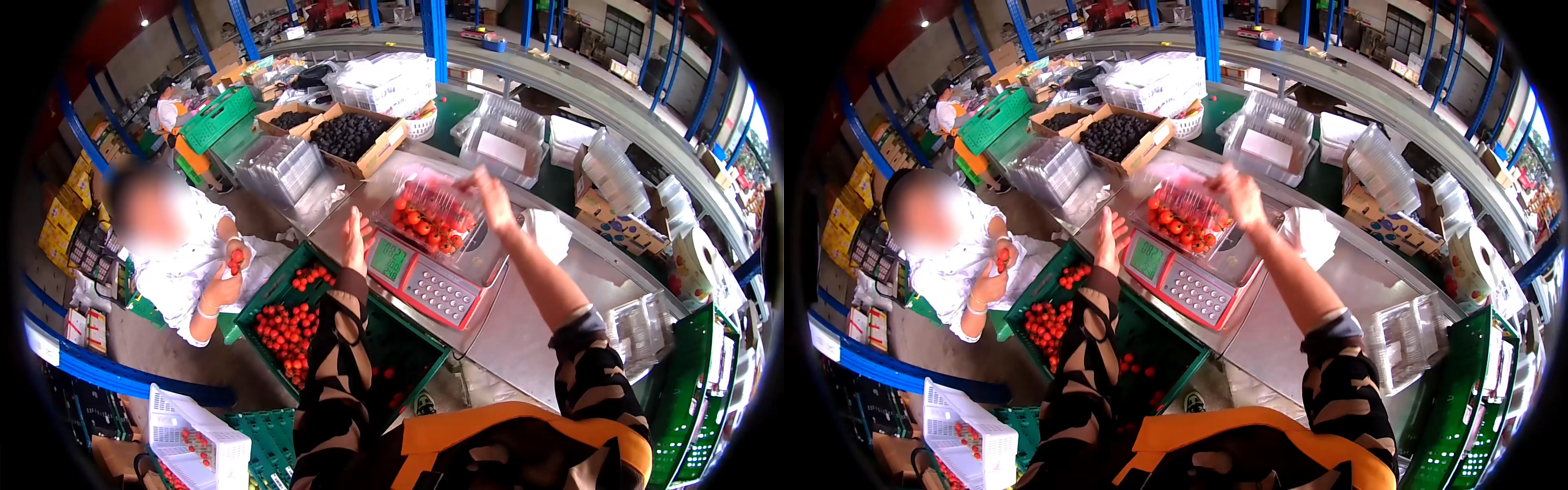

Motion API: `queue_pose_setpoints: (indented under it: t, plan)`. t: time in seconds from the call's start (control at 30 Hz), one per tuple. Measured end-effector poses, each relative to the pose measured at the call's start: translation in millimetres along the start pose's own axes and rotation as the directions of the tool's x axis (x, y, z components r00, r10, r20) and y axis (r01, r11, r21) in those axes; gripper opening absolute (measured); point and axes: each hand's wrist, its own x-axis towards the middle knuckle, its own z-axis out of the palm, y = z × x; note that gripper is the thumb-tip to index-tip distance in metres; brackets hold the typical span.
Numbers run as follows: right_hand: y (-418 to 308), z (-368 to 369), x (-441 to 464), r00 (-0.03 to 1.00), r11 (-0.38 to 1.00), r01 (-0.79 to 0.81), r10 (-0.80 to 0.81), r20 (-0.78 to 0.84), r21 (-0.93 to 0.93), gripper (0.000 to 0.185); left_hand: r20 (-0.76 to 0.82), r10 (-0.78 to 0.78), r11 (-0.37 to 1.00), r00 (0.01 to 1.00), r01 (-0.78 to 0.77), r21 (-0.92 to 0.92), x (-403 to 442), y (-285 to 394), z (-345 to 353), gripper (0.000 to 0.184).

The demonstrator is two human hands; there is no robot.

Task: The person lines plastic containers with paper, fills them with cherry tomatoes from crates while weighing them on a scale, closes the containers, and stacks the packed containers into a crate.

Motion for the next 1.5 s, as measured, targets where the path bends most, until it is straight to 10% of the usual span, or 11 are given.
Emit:
queue_pose_setpoints:
  t: [0.03, 0.07, 0.17, 0.27, 0.33, 0.63, 0.83, 1.1, 1.33, 1.4, 1.5]
  plan:
    - [-36.0, 30.6, -35.6, 0.999, 0.658, 0.034, -0.027, 0.022, -0.752, 0.042, -0.008, -0.038, 0.999, 0.999, 0.038, 0.013, 14.1, 4.6, 8.9, 0.096]
    - [-12.7, 53.9, -60.6, 0.898, 0.500, 0.318, -0.430, 0.088, -0.805, 0.023, -0.029, -0.057, 0.998, 0.998, 0.057, -0.003, 17.0, 15.4, 21.4, 0.095]
    - [5.4, 70.0, -78.3, 0.865, 0.621, 0.188, -0.471, -0.171, -0.761, 0.039, 0.046, 0.050, 0.923, 0.998, -0.063, 0.378, 83.8, -26.7, 31.6, 0.074]
    - [35.0, 69.9, -83.6, 0.792, 0.870, -0.167, -0.162, -0.588, -0.465, 0.077, 0.108, 0.109, 0.787, 0.988, -0.152, 0.598, 111.8, -48.8, 38.0, 0.069]
    - [16.3, 54.0, -85.5, 0.686, 0.650, -0.651, 0.725, -0.064, 0.392, 0.085, 0.142, 0.105, 0.789, 0.984, -0.170, 0.590, 98.2, -36.6, 42.9, 0.064]
    - [18.0, 7.4, -105.0, 0.802, 0.587, -0.311, 0.584, -0.125, 0.748, 0.040, 0.170, 0.440, 0.840, 0.882, -0.471, 0.269, 18.8, -13.1, 87.7, 0.046]
    - [-36.1, -31.7, -271.5, 0.727, 0.777, -0.128, 0.497, -0.474, 0.617, 0.035, 0.276, 0.561, 0.782, 0.781, -0.609, 0.134, -176.6, -27.5, 121.7, 0.041]
    - [42.1, -75.4, -433.2, 0.285, 0.762, -0.402, 0.631, -0.721, 0.508, 0.031, 0.427, 0.075, 0.970, 0.901, -0.165, 0.178, -288.2, -235.0, 136.8, 0.043]
    - [77.6, -86.7, -480.8, 0.241, 0.634, -0.117, 0.765, -0.597, 0.765, 0.053, 0.423, -0.065, 0.961, 0.904, -0.057, 0.269, -341.4, -259.7, 110.9, 0.030]
    - [114.3, -88.3, -488.7, 0.219, 0.693, -0.288, 0.719, -0.659, 0.661, 0.046, 0.376, -0.321, 0.947, 0.869, 0.290, 0.137, -367.1, -216.1, 117.0, 0.028]
    - [77.7, -94.9, -491.1, 0.300, 0.676, -0.420, 0.733, -0.610, 0.606, 0.036, 0.322, -0.310, 0.934, 0.895, 0.350, -0.075, -373.6, -230.9, 112.7, 0.026]
